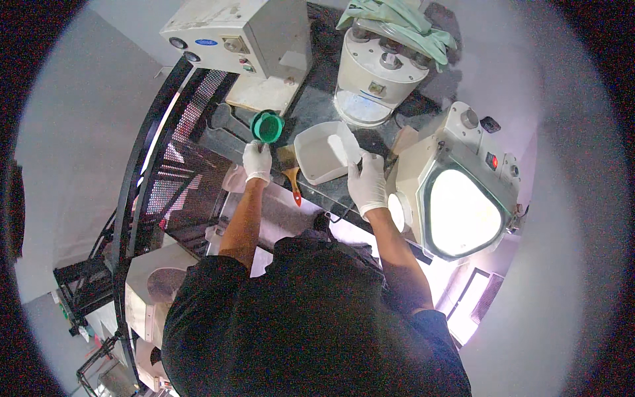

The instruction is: The person cleans the interior of a glove box using a brush and then pours liquid from a white container into a green funnel attached to the equipment. The person handles a brush, a white container, and a green funnel while wearing gloves.

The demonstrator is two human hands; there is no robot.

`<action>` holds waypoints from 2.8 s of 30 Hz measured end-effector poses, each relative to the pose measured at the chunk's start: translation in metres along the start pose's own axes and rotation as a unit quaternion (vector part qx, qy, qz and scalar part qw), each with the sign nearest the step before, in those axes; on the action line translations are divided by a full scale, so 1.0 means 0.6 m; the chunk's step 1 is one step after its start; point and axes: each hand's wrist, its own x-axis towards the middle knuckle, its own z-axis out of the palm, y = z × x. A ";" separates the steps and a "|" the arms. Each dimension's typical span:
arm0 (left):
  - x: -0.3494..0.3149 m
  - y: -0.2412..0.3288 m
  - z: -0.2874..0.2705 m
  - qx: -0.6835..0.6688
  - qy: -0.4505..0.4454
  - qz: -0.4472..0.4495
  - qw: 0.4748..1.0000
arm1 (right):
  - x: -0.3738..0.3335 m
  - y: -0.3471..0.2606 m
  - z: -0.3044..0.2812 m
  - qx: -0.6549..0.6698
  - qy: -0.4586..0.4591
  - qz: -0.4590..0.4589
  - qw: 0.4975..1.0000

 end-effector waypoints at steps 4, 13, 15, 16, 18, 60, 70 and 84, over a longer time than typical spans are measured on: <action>0.019 0.018 -0.005 0.002 0.044 -0.032 0.999 | -0.012 0.007 -0.001 0.011 0.002 -0.004 1.000; 0.099 0.024 0.003 0.125 -0.042 -0.100 0.986 | -0.022 0.013 -0.001 -0.017 0.034 -0.029 0.999; 0.112 0.007 0.007 0.158 -0.011 -0.084 0.984 | -0.024 0.005 -0.006 -0.010 0.033 -0.019 0.999; 0.115 0.010 0.002 0.154 -0.006 -0.081 0.985 | -0.028 0.004 -0.008 -0.013 0.043 -0.022 0.999; 0.125 0.000 -0.020 0.145 0.009 -0.071 0.987 | -0.032 0.011 -0.005 -0.031 0.075 -0.036 0.996; -0.188 1.037 0.285 0.017 -0.602 0.242 0.760 | -0.455 0.178 -0.439 0.170 0.397 0.184 0.883; -0.306 1.052 0.207 0.135 -0.293 0.549 0.771 | -0.439 0.199 -0.463 0.154 0.341 0.134 0.918; -0.073 0.704 -0.084 -0.209 -0.268 0.347 0.874 | -0.419 0.196 -0.426 0.205 0.364 0.122 0.900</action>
